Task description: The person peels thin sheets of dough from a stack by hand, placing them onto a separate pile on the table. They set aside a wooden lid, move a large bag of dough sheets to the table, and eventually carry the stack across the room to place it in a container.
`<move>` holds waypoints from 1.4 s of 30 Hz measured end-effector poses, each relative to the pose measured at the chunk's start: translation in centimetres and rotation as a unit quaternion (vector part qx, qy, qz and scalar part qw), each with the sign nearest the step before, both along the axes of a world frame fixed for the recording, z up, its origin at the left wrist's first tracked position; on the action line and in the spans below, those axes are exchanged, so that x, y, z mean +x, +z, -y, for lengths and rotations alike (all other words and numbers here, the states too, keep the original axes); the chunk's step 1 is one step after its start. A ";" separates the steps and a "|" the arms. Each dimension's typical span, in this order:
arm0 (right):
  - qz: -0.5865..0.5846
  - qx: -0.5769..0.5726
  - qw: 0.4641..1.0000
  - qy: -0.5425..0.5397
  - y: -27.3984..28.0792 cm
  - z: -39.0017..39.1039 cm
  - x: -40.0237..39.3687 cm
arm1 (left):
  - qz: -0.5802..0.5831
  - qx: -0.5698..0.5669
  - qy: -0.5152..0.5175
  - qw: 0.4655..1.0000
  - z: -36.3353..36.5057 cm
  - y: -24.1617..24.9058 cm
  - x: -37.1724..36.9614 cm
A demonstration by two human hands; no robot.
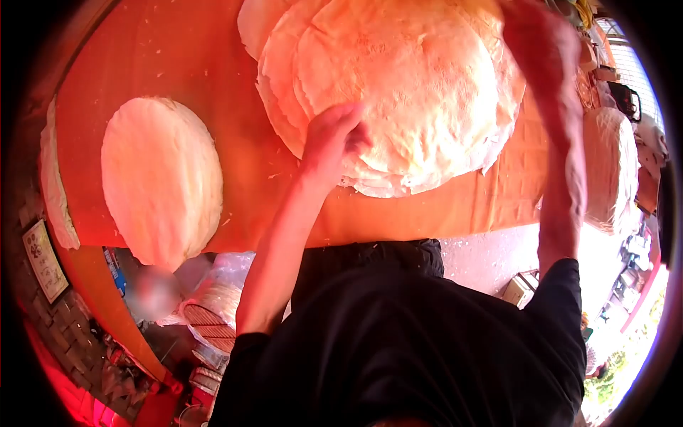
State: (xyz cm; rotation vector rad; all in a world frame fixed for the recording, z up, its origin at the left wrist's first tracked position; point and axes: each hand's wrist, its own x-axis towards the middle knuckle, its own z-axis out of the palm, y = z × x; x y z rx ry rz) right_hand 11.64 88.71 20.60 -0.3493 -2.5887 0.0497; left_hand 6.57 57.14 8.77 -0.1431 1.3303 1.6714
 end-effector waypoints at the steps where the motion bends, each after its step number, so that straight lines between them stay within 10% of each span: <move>1: 0.015 0.140 0.988 -0.067 2.8 2.2 0.4 | 0.010 -0.023 0.021 0.999 1.5 -0.3 1.0; 9: 0.227 -0.115 0.956 0.147 -9.8 11.2 5.0 | 0.055 -0.028 0.083 0.995 4.3 -0.1 4.1; 36: 0.093 -0.063 0.990 0.084 -12.4 16.9 9.2 | 0.065 0.154 0.023 0.986 1.5 -2.1 5.3; 42: 0.159 -0.014 0.987 -0.023 -2.3 11.2 6.0 | 0.035 0.021 0.035 0.999 4.3 -1.0 5.6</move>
